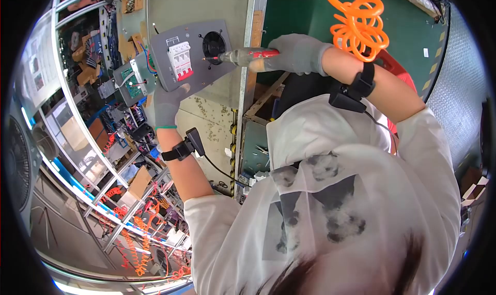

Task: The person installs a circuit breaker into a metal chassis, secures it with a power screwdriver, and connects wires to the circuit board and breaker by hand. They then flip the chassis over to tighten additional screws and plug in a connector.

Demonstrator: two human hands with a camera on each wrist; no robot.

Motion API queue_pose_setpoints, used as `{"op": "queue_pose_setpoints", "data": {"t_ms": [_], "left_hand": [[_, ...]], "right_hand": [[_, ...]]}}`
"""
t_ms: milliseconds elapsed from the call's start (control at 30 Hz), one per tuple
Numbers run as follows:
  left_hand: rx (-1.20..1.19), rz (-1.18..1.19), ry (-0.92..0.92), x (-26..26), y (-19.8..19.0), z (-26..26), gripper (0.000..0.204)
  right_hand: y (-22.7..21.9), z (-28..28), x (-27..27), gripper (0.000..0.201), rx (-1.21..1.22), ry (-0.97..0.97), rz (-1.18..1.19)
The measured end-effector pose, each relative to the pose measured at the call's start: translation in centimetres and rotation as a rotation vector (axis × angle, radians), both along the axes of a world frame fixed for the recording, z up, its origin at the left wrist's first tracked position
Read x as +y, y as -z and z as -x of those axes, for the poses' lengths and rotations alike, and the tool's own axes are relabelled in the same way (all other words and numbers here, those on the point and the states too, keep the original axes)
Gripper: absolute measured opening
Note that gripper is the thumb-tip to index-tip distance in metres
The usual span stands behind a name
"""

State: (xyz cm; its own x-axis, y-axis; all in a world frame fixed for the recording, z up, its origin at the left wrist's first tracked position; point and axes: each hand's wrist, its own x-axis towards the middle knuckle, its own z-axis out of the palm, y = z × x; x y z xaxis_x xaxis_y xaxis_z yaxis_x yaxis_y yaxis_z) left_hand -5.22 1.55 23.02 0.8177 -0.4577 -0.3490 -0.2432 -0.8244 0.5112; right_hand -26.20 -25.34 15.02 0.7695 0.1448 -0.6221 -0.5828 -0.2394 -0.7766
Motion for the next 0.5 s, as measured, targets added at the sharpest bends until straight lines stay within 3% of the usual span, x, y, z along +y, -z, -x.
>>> {"op": "queue_pose_setpoints", "data": {"t_ms": [100, 133, 267, 333, 500], "left_hand": [[-0.031, -0.195, -0.056, 0.1, 0.2, -1.1, 0.052], [0.021, -0.125, -0.109, 0.2, 0.2, -1.1, 0.048], [-0.042, -0.222, -0.126, 1.1, 0.9, -2.8, 0.048], [0.091, -0.133, -0.195, 1.0, 0.3, -2.8, 0.048], [0.128, -0.184, -0.067, -0.1, -1.0, -2.2, 0.048]], "right_hand": [[1.2, -1.0, 0.6, 0.080, -0.023, -0.060, 0.041], [1.7, -1.4, 0.9, 0.082, -0.042, -0.071, 0.043], [1.7, -2.1, 1.4, 0.085, -0.110, -0.096, 0.073], [2.1, -2.3, 1.7, 0.084, -0.121, -0.084, 0.078], [2.5, -2.7, 1.6, 0.082, -0.113, -0.095, 0.078]]}}
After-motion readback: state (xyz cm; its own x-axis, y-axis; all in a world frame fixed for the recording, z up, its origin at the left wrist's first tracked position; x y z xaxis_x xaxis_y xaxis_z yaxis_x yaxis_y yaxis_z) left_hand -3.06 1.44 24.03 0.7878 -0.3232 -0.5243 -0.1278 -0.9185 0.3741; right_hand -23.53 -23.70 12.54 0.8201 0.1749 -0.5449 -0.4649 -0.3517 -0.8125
